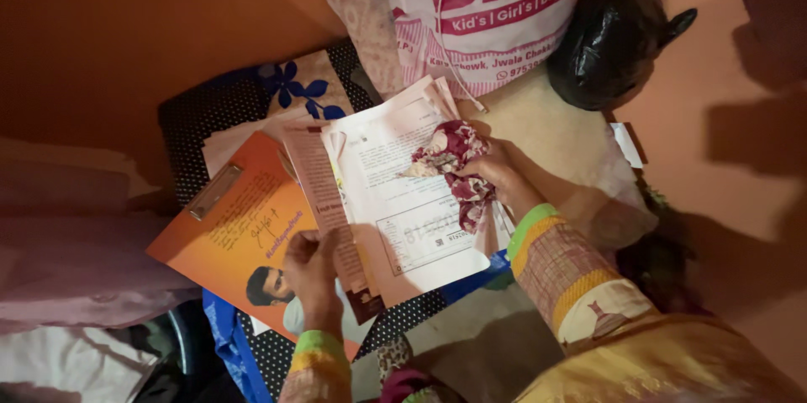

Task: The person wipes a wall-mounted poster, a beige document folder, and a clipboard with papers using a patterned cloth. They handle the items one at a time, wiping surfaces and edges before placing them back.

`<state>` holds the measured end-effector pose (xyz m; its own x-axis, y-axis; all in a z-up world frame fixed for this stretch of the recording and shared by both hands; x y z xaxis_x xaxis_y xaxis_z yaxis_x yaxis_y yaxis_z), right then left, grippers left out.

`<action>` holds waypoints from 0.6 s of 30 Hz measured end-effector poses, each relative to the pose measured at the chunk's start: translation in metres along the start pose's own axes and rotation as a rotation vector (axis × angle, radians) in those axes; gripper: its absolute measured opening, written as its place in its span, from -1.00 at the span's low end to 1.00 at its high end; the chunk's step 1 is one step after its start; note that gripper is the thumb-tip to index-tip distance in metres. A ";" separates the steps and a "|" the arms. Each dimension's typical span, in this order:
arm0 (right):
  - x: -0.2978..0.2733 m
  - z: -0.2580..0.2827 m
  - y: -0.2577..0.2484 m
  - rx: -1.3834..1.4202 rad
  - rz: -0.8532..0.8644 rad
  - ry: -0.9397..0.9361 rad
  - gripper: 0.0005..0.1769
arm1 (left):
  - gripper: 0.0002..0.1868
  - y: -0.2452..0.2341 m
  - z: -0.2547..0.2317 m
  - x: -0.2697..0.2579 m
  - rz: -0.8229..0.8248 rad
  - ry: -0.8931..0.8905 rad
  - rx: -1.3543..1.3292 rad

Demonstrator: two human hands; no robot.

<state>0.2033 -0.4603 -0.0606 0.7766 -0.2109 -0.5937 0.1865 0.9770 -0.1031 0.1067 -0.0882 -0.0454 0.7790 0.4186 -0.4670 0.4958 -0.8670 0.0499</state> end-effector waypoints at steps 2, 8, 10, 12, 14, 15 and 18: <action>0.004 -0.004 -0.003 -0.018 -0.005 -0.017 -0.35 | -0.84 -0.001 -0.045 0.001 0.036 0.186 0.026; 0.006 -0.005 -0.004 0.102 0.072 -0.124 -0.39 | -0.88 -0.013 -0.200 -0.043 -0.019 0.509 0.448; 0.007 -0.004 0.001 0.099 0.062 -0.132 -0.41 | -0.80 -0.012 -0.237 -0.073 -0.113 0.600 0.636; 0.006 -0.006 -0.001 0.104 0.046 -0.106 -0.42 | -0.80 -0.002 -0.255 -0.096 -0.125 0.684 0.803; 0.009 -0.003 -0.005 0.037 0.009 -0.124 -0.42 | -0.79 0.015 -0.249 -0.110 -0.077 0.745 0.856; 0.009 -0.002 -0.009 0.000 -0.009 -0.129 -0.43 | -0.78 0.024 -0.238 -0.113 -0.023 0.762 0.827; 0.002 0.014 -0.021 0.089 0.113 -0.331 -0.40 | -0.77 0.023 -0.170 -0.092 0.239 0.352 0.869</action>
<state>0.2090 -0.4817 -0.0487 0.9454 -0.1141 -0.3051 0.1284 0.9913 0.0271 0.1118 -0.1010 0.1486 0.9630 0.1400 -0.2304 -0.0370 -0.7778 -0.6274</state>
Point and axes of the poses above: each hand's wrist, its own x-axis towards the middle knuckle, its own y-axis out of the palm, z = x × y, the point moved 7 cm from there along x, towards the middle knuckle, and after that the axes turned 3 degrees about -z, right-handed, at the moved point
